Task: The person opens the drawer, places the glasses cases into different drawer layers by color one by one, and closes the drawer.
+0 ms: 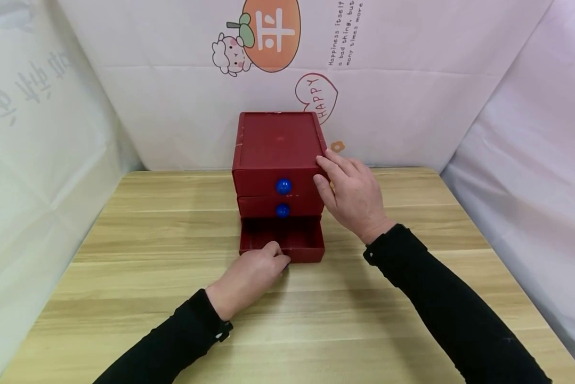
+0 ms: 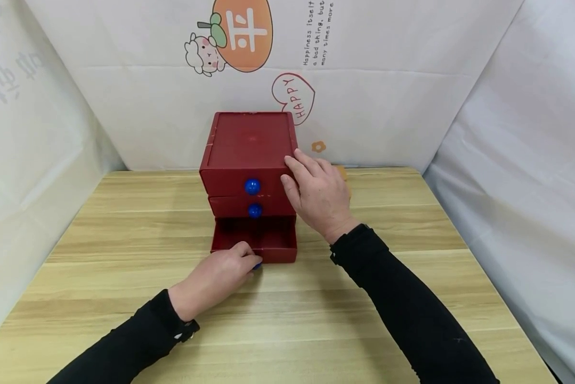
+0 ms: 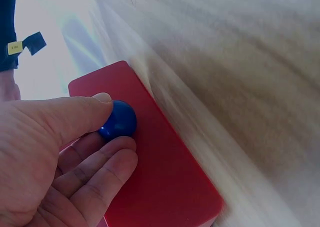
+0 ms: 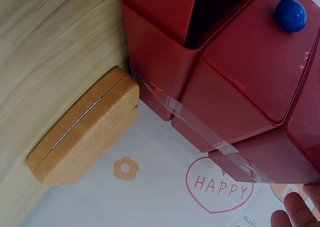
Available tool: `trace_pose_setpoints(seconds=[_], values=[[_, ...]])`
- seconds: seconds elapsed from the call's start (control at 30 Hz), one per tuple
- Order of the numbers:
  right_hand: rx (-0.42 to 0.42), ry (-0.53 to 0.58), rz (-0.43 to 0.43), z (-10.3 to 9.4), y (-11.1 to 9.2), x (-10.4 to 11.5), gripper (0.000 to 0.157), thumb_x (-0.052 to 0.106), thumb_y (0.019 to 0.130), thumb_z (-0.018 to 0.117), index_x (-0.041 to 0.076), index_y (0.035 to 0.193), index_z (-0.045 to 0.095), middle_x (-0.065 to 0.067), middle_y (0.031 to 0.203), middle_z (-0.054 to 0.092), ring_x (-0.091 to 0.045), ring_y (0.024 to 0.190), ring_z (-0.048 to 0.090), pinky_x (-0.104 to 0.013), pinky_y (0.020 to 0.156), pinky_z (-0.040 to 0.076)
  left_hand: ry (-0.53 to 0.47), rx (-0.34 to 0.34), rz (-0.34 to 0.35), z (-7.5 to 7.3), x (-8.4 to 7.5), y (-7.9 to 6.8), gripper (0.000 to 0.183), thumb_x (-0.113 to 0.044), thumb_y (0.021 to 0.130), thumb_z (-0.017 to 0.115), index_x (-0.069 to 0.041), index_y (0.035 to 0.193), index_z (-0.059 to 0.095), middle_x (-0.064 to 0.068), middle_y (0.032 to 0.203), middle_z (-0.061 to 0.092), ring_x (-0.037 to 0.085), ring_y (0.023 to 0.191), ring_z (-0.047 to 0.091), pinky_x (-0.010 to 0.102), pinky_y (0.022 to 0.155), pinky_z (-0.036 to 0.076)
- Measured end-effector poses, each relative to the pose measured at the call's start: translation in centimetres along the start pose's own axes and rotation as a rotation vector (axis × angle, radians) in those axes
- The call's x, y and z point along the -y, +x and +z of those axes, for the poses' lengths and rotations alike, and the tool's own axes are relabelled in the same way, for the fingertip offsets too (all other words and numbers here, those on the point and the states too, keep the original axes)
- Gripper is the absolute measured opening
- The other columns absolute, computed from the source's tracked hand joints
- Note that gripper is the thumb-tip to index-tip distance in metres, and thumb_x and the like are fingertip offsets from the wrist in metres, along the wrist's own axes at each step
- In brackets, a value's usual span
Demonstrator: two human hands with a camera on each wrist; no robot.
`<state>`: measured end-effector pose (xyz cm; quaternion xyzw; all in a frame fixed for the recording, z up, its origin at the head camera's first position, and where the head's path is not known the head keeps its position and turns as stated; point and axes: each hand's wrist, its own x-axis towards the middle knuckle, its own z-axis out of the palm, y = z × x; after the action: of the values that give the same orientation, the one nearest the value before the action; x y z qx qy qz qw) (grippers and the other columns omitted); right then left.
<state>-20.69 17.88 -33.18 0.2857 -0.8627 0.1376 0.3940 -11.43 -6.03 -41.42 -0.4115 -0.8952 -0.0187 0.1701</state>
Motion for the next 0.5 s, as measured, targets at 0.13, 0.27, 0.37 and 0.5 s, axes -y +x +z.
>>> trace_pose_setpoints(seconds=[0.13,0.27,0.37,0.5], values=[[-0.003,-0.002,-0.001,0.0,0.0,0.0,0.050,0.042,0.099,0.047,0.012,0.137,0.059,-0.010,0.139,0.058,-0.030,0.117,0.057,-0.045,0.098,0.048,0.003,0.001,0.003,-0.2,-0.5,-0.4,0.015,-0.005,0.090,0.064,-0.012,0.101,0.071,0.003,0.085,0.055,0.008,0.063,0.053,0.019,0.049,0.048],[-0.001,0.000,0.001,0.0,0.0,0.0,0.050,0.042,0.099,0.046,0.013,0.137,0.059,-0.010,0.139,0.058,-0.030,0.118,0.056,-0.045,0.099,0.048,0.005,-0.011,0.010,-0.3,-0.9,-0.7,0.014,-0.005,0.091,0.063,-0.012,0.100,0.070,0.003,0.085,0.054,0.008,0.064,0.053,0.019,0.049,0.049],[0.002,0.001,0.005,0.0,0.0,0.0,0.050,0.042,0.099,0.046,0.013,0.137,0.059,-0.010,0.140,0.057,-0.030,0.118,0.056,-0.045,0.099,0.047,0.010,-0.011,0.008,-0.4,-1.3,-1.0,0.014,-0.005,0.092,0.061,-0.012,0.101,0.070,0.003,0.085,0.054,0.009,0.064,0.054,0.020,0.050,0.049],[0.008,0.000,0.005,0.0,0.0,0.0,0.050,0.043,0.099,0.046,0.013,0.138,0.059,-0.010,0.140,0.057,-0.031,0.119,0.056,-0.045,0.099,0.047,0.022,-0.002,0.023,-0.6,-1.9,-1.3,0.015,-0.007,0.091,0.064,-0.012,0.104,0.070,0.004,0.086,0.055,0.009,0.062,0.054,0.021,0.049,0.050]])
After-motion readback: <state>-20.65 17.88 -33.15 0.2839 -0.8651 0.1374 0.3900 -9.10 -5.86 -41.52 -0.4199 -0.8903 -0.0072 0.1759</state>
